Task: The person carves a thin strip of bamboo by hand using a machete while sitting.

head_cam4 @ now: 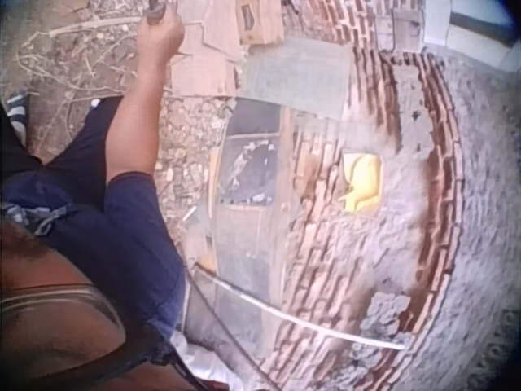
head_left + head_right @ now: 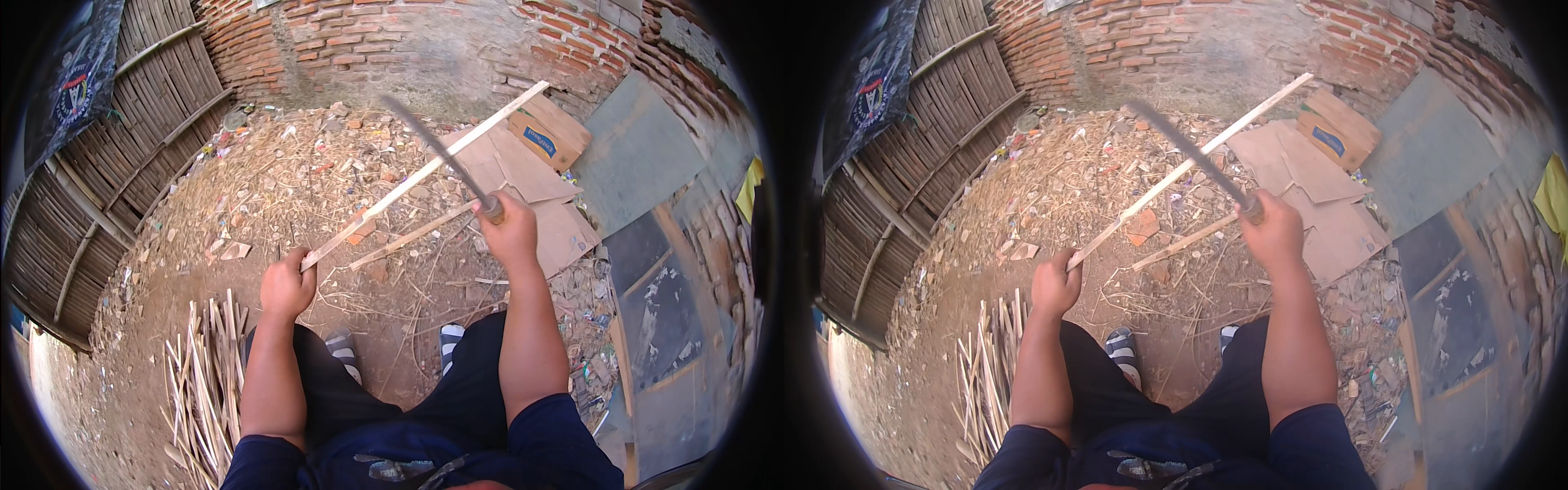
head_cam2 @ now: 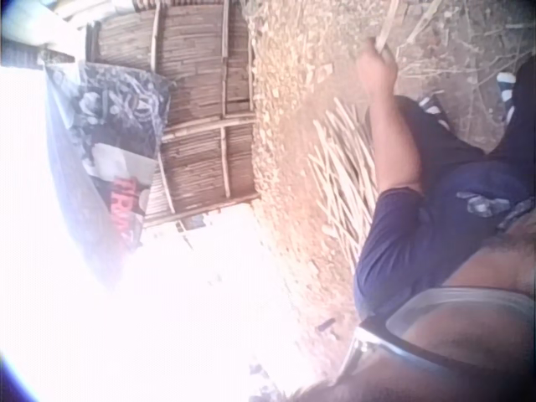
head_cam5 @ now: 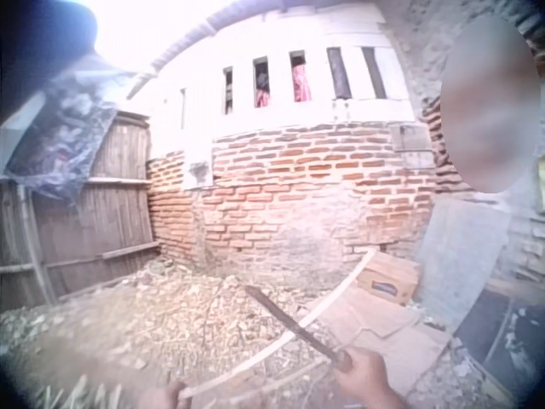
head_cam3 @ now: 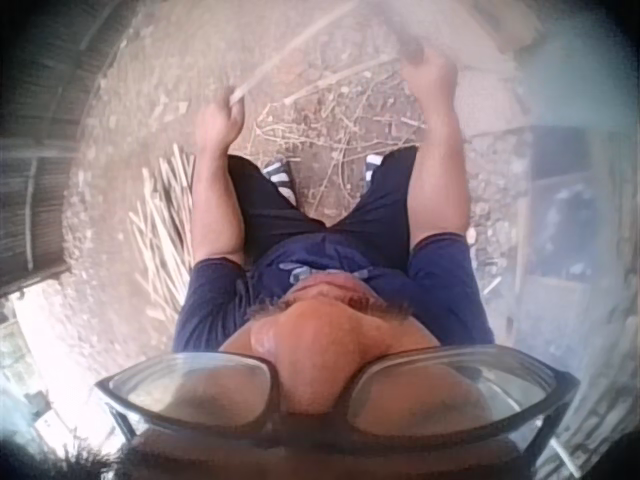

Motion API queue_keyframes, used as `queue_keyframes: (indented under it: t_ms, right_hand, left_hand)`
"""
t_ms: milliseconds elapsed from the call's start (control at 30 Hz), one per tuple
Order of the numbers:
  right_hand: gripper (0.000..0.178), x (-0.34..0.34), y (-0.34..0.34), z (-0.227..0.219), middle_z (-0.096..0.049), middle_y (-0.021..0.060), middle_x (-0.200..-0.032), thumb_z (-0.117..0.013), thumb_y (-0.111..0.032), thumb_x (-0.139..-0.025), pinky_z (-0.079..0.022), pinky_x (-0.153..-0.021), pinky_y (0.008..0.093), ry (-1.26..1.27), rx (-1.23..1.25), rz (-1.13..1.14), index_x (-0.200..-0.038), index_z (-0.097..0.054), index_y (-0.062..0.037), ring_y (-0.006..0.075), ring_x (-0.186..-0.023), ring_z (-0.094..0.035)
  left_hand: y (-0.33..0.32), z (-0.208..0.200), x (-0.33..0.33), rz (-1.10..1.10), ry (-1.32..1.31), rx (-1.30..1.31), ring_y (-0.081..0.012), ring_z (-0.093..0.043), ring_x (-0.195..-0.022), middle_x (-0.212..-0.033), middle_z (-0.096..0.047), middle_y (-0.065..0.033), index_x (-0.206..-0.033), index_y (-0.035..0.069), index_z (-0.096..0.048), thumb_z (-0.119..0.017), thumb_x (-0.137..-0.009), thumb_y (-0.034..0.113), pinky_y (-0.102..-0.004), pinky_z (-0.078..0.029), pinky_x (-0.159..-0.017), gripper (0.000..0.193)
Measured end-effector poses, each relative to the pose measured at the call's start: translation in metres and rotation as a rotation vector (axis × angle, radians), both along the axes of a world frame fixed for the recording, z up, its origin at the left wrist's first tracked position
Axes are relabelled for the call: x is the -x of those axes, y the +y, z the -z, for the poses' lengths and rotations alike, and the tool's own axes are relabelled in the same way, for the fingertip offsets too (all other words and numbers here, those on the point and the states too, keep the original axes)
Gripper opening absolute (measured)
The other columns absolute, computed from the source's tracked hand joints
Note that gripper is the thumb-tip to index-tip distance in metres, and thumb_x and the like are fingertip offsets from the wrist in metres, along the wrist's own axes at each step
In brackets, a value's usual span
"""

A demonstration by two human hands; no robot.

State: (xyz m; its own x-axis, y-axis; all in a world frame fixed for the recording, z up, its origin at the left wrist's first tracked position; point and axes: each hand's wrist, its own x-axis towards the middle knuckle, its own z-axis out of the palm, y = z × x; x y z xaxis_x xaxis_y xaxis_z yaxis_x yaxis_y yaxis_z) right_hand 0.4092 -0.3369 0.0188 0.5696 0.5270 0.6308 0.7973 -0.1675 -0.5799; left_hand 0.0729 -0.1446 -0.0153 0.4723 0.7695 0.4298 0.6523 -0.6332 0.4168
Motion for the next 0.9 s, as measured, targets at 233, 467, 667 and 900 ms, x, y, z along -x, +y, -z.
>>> queue_keyframes:
  t_ms: [233,467,667,900]
  right_hand:
    - [0.014,0.036,0.013,0.0,-0.069,0.0123,-0.083,-0.077,-0.017,-0.082,-0.054,-0.068,0.0478,-0.306,0.121,-0.184,-0.092,-0.069,-0.0115,0.0366,-0.079,-0.07]
    - [0.025,-0.026,-0.004,0.009,-0.072,0.0182,-0.085,-0.081,-0.026,-0.088,-0.055,-0.071,0.0442,0.005,-0.022,0.115,-0.098,-0.073,-0.0052,0.0402,-0.083,-0.071]
    - [0.034,-0.002,0.004,0.009,-0.075,0.0178,-0.087,-0.086,-0.03,-0.085,-0.056,-0.073,0.0409,0.131,0.193,-0.178,-0.104,-0.075,-0.0052,0.0355,-0.083,-0.074]
    - [0.043,0.007,-0.001,-0.003,-0.076,0.0124,-0.087,-0.092,-0.033,-0.079,-0.056,-0.075,0.0368,0.271,0.218,-0.213,-0.107,-0.076,-0.0054,0.0269,-0.081,-0.074]
  left_hand:
    - [0.008,0.0,0.0,0.076,-0.031,0.05,-0.0455,-0.071,-0.083,-0.085,-0.073,-0.0244,-0.106,0.01,-0.075,-0.064,-0.094,0.025,-0.0526,-0.057,-0.076,0.022]
    - [0.009,0.002,-0.005,0.121,0.034,0.185,-0.0459,-0.071,-0.088,-0.09,-0.073,-0.025,-0.11,0.008,-0.074,-0.058,-0.089,0.021,-0.0531,-0.056,-0.081,0.029]
    - [0.008,0.002,-0.005,0.169,0.05,0.24,-0.0457,-0.07,-0.091,-0.092,-0.072,-0.0256,-0.113,0.007,-0.073,-0.058,-0.088,0.021,-0.0531,-0.055,-0.082,0.032]
    - [0.011,0.003,0.0,0.157,0.039,0.282,-0.0461,-0.07,-0.09,-0.09,-0.072,-0.0256,-0.111,0.007,-0.073,-0.058,-0.089,0.021,-0.0524,-0.056,-0.081,0.031]
